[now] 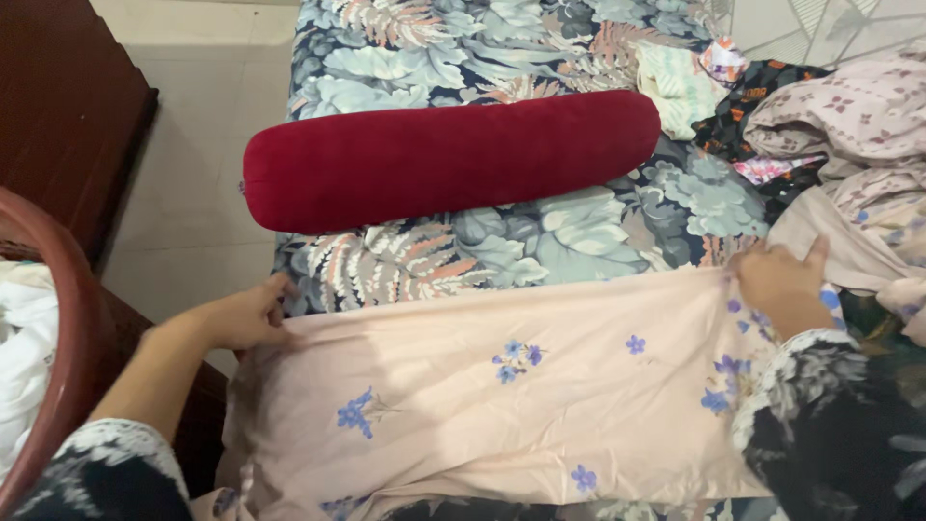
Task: The person folds a pair of pants and a floral-patterned garment on a bed by hand, then stacks them with other folded items.
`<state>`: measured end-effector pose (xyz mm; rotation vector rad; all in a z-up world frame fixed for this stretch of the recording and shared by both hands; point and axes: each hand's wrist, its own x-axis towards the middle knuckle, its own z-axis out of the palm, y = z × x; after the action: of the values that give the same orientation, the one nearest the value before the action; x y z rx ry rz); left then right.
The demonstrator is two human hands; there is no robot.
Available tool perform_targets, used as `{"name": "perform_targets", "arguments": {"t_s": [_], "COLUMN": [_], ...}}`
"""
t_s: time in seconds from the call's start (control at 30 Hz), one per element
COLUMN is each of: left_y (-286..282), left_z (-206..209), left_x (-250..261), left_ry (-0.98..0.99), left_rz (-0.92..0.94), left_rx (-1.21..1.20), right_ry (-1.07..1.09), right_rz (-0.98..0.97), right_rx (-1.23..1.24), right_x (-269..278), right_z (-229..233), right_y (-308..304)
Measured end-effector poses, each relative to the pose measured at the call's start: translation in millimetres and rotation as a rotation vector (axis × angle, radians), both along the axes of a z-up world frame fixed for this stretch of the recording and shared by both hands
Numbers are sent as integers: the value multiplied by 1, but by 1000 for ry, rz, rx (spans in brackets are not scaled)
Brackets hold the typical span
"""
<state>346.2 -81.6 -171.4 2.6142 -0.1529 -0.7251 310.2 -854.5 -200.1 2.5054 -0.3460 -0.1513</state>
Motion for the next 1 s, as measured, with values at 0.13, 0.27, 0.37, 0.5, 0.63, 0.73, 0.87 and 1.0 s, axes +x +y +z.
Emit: {"name": "perform_targets", "arguments": {"t_s": [0.13, 0.27, 0.37, 0.5, 0.63, 0.73, 0.87, 1.0], "left_y": [-10, -13, -26, -65, -113, -135, -130, -130], "left_z": [19, 13, 5, 4, -11, -34, -50, -61], "left_x": [6, 17, 13, -23, -53, -78, -75, -82], "left_ry": [-172, -553, -480, -632, -662, -842, -776, -848], "left_rz": [-26, 175, 245, 339, 60, -57, 48, 104], "left_rx": [32, 119, 382, 268, 171, 234, 101, 111], "right_ry": [-112, -219, -513, -786, -852, -710, -583, -474], "right_rz": [51, 110, 291, -11, -65, -361, -395, -488], "right_rx": [-8, 18, 73, 262, 318, 660, 824, 1408], "right_x": [14, 11, -20, -97, -156, -144, -121, -109], "right_z": [-3, -23, -21, -27, -55, -42, -10, 2], "right_y": [-11, 8, 11, -22, -52, -53, -32, -32]}}
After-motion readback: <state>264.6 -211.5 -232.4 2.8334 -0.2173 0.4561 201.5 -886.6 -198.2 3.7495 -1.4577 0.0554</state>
